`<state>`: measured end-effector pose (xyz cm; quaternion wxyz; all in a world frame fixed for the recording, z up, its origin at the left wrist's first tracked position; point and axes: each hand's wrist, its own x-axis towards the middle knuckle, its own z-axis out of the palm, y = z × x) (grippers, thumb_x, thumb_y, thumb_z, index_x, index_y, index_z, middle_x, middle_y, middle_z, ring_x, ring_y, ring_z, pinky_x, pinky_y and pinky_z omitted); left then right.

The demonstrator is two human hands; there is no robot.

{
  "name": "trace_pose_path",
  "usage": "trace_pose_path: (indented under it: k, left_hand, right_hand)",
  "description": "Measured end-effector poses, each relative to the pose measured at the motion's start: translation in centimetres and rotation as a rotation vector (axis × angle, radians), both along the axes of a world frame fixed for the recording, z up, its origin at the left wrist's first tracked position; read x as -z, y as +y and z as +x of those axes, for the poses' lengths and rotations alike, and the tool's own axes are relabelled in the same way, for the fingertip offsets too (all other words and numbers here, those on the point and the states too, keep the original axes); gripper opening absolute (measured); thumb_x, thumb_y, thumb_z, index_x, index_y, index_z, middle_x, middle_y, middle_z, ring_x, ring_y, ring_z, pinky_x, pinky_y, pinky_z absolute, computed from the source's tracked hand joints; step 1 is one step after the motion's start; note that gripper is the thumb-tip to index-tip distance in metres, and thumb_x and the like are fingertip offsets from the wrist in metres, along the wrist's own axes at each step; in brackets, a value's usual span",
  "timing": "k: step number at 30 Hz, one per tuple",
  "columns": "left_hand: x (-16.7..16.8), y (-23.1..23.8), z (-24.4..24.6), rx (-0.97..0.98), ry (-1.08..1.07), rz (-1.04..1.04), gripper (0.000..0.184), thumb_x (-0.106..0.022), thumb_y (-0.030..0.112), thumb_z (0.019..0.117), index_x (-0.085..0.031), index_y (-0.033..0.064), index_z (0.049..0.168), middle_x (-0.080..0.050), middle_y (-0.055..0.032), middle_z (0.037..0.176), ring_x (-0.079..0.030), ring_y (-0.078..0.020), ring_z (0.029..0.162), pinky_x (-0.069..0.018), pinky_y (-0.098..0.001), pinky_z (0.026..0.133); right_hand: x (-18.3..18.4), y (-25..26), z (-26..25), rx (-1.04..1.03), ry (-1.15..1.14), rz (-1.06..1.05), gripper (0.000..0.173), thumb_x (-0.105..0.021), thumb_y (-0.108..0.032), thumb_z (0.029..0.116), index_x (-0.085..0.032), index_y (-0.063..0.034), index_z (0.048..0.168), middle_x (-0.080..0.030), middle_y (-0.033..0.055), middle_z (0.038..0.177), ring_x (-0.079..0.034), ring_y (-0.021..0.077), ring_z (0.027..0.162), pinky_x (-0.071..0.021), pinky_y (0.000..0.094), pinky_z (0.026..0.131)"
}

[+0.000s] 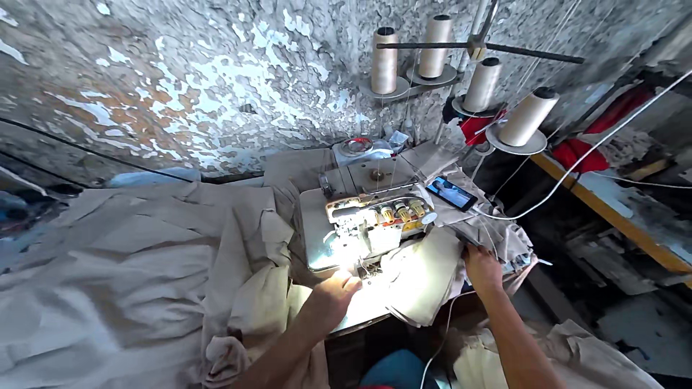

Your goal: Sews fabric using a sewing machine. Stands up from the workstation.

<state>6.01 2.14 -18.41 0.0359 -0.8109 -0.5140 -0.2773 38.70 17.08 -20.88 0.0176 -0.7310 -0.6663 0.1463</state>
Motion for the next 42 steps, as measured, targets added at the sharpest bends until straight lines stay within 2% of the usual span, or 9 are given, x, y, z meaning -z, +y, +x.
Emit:
trace_pose_path:
  k: [6, 12, 16, 22, 24, 26, 30, 36, 42]
  left_hand:
    - [2.1, -4.1, 0.9, 0.012, -0.049, -0.007, 0.021, -0.055, 0.011, 0.0994, -0.071, 0.0037, 0.088, -0.067, -0.0105, 0.074, -0.070, -0.0242, 0.069, -0.0589, -0.0336, 0.063]
    - [0.5, -4.8, 1.5, -0.165, -0.130, -0.040, 0.023, -0.055, 0.015, 0.0975, -0.073, 0.0032, 0.089, -0.069, -0.0107, 0.075, -0.071, -0.0253, 0.071, -0.0590, -0.0357, 0.065]
    - [0.5, -4.1, 1.9, -0.238, -0.220, -0.064, 0.020, -0.057, 0.011, 0.0964, -0.074, 0.0001, 0.092, -0.072, -0.0137, 0.082, -0.073, -0.0279, 0.077, -0.0602, -0.0382, 0.071]
    - [0.4, -4.0, 2.8, -0.163, -0.187, -0.023, 0.022, -0.057, 0.016, 0.0985, -0.074, 0.0031, 0.090, -0.069, -0.0113, 0.076, -0.071, -0.0266, 0.071, -0.0592, -0.0390, 0.065]
    - [0.0, -4.0, 2.6, -0.162, -0.201, -0.036, 0.022, -0.058, 0.015, 0.0978, -0.074, 0.0019, 0.091, -0.070, -0.0121, 0.078, -0.072, -0.0270, 0.072, -0.0597, -0.0391, 0.067]
    - [-0.3, -4.0, 2.2, -0.168, -0.210, -0.054, 0.023, -0.057, 0.016, 0.0982, -0.074, 0.0024, 0.092, -0.071, -0.0118, 0.080, -0.072, -0.0263, 0.074, -0.0598, -0.0381, 0.069]
    - [-0.2, -4.0, 1.9, -0.146, -0.191, -0.038, 0.023, -0.057, 0.017, 0.0978, -0.074, 0.0051, 0.090, -0.071, -0.0091, 0.079, -0.071, -0.0236, 0.075, -0.0585, -0.0365, 0.071]
    - [0.2, -3.5, 0.5, -0.121, -0.108, -0.002, 0.026, -0.055, 0.024, 0.1009, -0.075, 0.0098, 0.091, -0.073, -0.0049, 0.081, -0.073, -0.0213, 0.082, -0.0460, -0.0519, 0.108]
    - [-0.4, -2.4, -0.2, 0.078, -0.038, 0.035, 0.024, -0.056, 0.017, 0.1017, -0.074, 0.0058, 0.089, -0.071, -0.0085, 0.077, -0.073, -0.0229, 0.078, -0.0543, -0.0409, 0.100]
  right_hand:
    - [-1.1, -4.4, 0.5, 0.077, 0.260, 0.153, 0.030, -0.050, -0.006, 0.1034, -0.064, 0.0098, 0.124, -0.066, 0.0330, 0.119, -0.067, 0.0492, 0.105, -0.0496, 0.0644, 0.093]
    - [-1.0, -7.7, -0.1, 0.213, 0.969, 0.263, 0.021, -0.047, -0.002, 0.1006, -0.060, 0.0082, 0.115, -0.066, 0.0087, 0.088, -0.065, 0.0081, 0.073, -0.0555, 0.0252, 0.070]
    - [-1.8, -10.4, -4.7, 0.064, 1.375, 0.177, 0.017, -0.045, -0.002, 0.0936, -0.058, -0.0018, 0.105, -0.066, -0.0055, 0.083, -0.059, 0.0000, 0.064, -0.0512, 0.0178, 0.060]
    - [-2.1, -13.8, -11.9, -0.328, 1.571, -0.301, 0.079, -0.080, -0.017, 0.0774, -0.044, 0.0014, 0.145, -0.060, 0.0034, 0.140, -0.065, -0.0002, 0.084, -0.0528, 0.0187, 0.060]
    - [-1.7, -13.6, -13.0, -0.367, 1.621, -0.407, 0.094, -0.084, -0.015, 0.0735, -0.034, 0.0021, 0.151, -0.058, 0.0028, 0.141, -0.067, 0.0025, 0.095, -0.0573, 0.0214, 0.069]
    - [-1.5, -13.5, -13.4, -0.347, 1.603, -0.405, 0.078, -0.080, -0.010, 0.0780, -0.044, 0.0033, 0.145, -0.066, 0.0009, 0.127, -0.067, 0.0015, 0.094, -0.0569, 0.0199, 0.072]
    - [-0.9, -13.7, -13.7, -0.238, 1.484, -0.247, 0.004, -0.068, -0.006, 0.0922, -0.072, -0.0039, 0.092, -0.064, -0.0102, 0.073, -0.052, -0.0078, 0.061, -0.0429, 0.0108, 0.058]
    - [-1.0, -12.9, -11.7, -0.235, 1.388, -0.130, 0.011, -0.065, -0.008, 0.0947, -0.067, -0.0080, 0.084, -0.055, -0.0120, 0.066, -0.044, -0.0077, 0.055, -0.0366, 0.0107, 0.053]
    - [-0.7, -11.8, -11.9, 0.034, 1.369, -0.116, 0.004, -0.062, 0.001, 0.0956, -0.065, 0.0005, 0.093, -0.056, -0.0049, 0.067, -0.045, -0.0019, 0.052, -0.0382, 0.0146, 0.050]
